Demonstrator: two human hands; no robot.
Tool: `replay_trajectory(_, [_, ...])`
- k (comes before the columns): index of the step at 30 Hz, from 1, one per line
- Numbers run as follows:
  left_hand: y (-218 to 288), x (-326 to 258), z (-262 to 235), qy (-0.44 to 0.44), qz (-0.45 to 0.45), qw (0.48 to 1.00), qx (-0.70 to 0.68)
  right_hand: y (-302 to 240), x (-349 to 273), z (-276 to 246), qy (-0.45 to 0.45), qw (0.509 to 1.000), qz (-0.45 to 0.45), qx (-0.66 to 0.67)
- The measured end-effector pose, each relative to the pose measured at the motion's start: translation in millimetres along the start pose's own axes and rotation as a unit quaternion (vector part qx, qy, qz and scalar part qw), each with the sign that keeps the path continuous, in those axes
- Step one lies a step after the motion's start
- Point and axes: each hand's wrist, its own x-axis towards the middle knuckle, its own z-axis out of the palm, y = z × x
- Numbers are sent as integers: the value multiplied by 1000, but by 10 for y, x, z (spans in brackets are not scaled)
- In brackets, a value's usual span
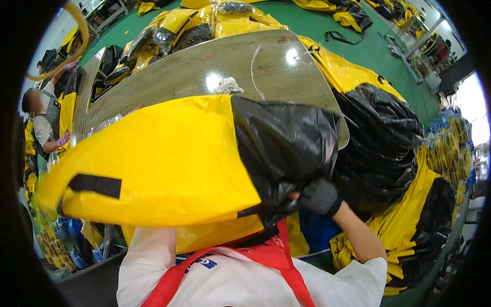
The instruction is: The person folds yellow and black delivery bags and places them into clear plastic packaging on a workbench. They repeat this process for multiple bags, smoothing the plastic and stacking the packaged units.
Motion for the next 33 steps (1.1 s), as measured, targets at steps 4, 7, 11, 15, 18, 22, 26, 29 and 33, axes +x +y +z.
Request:
replay_trajectory(4, [104,-147,15,11,-13,1000,-3,130,27,-435,329,917,3,-224])
replay_trajectory(7, [168,-459,-53,29,-35,999,-16,-324,390,-550,405,910,-12,-89])
replay_trajectory(11, [128,-1391,-351,57,-128,990,-19,-287,641,-302,375,919,-66,-105])
replay_trajectory(15, [-401,-2950,-586,78,-368,925,48,356,527,113,351,912,-131,-166])
replay_trajectory(18, [-757,-4461,-781,73,-585,804,72,429,566,292,341,929,-96,-104])
replay_trajectory(22, [-754,-5508,-1456,157,-700,693,69,512,533,225,248,955,-85,-135])
replay_trajectory(26, [-146,-3602,-1663,261,-468,843,54,49,472,-785,-19,997,48,-59])
replay_trajectory(29, [546,-2493,-1055,-7,-299,954,32,-145,834,-1195,170,966,179,72])
replay_trajectory(33, [999,-2276,-168,-19,-192,981,37,926,1206,-94,284,917,171,-220])
